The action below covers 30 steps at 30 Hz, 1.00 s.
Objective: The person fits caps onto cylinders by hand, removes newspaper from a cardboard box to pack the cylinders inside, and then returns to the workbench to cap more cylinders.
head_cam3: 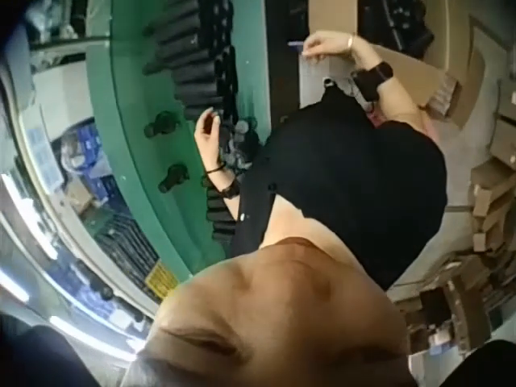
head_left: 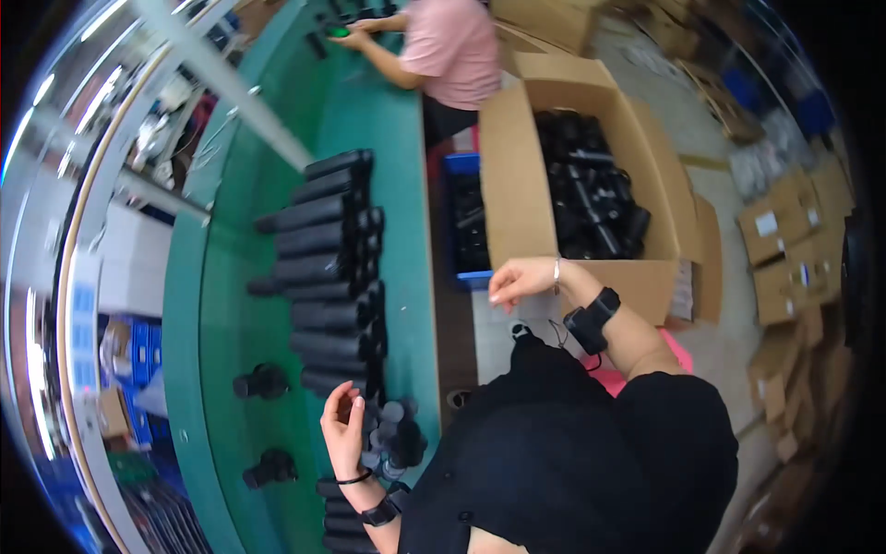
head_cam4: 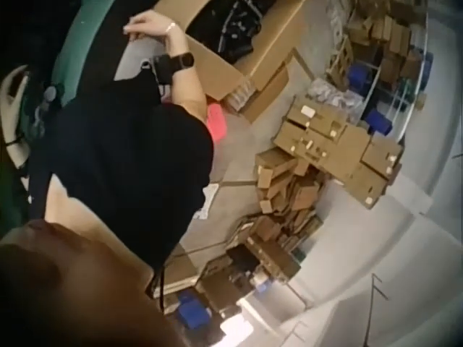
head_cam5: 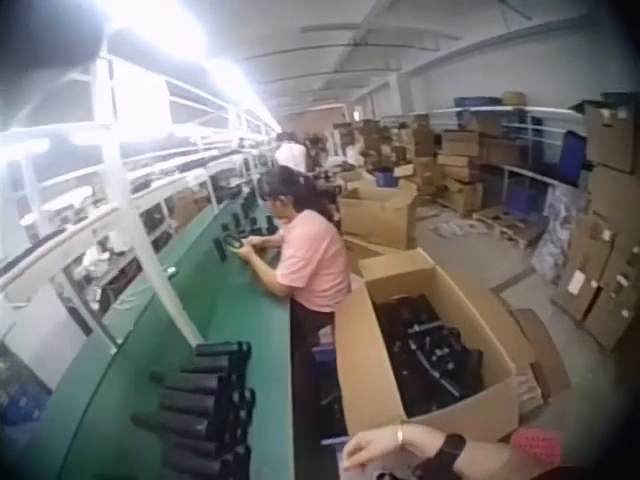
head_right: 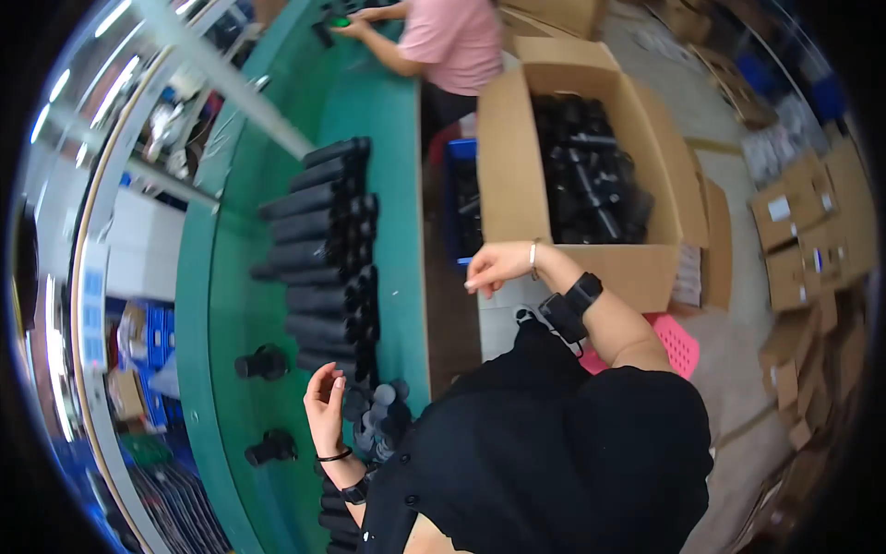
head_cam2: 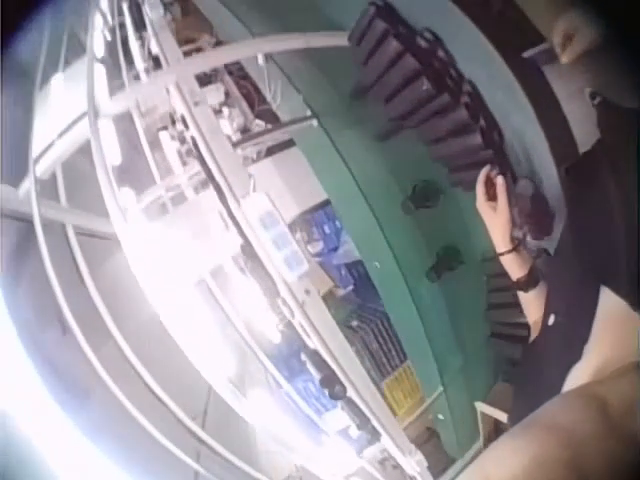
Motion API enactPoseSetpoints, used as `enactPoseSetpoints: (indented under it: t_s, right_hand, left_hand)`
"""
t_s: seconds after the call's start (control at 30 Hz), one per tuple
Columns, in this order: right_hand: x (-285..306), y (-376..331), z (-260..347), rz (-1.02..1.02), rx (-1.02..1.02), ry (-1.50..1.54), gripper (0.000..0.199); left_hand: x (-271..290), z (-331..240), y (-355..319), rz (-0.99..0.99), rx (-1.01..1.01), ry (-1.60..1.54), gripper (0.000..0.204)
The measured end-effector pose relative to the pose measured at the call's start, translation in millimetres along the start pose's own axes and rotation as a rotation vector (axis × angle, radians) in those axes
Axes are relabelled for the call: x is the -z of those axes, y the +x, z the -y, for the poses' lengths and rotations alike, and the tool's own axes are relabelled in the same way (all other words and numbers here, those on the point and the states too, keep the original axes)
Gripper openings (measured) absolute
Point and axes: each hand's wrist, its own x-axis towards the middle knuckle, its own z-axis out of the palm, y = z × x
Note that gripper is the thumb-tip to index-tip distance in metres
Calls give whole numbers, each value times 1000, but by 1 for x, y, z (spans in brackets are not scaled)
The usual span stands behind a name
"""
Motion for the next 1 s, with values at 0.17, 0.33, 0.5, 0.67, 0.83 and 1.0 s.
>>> enactPoseSetpoints:
  t_s: [0.17,0.33,0.5,0.67,0.83,1.0]
  right_hand:
    - [87,-93,-176,-549,-275,-110,24]
    - [172,-162,-307,-991,-661,-144,20]
    - [226,-153,-379,-1069,-906,-95,20]
    - [263,-116,-400,-1503,-712,-221,27]
    - [318,-94,-364,-1500,-921,-477,36]
    - [361,-103,-407,-1264,-1116,-259,50]
  left_hand:
    - [-99,-15,48,234,49,-11,29]
    - [-175,-28,75,343,14,194,30]
    - [-241,-51,93,477,42,241,33]
    - [-276,-64,105,521,65,417,36]
    - [-288,-57,109,547,77,533,38]
    - [-297,-52,113,594,114,609,40]
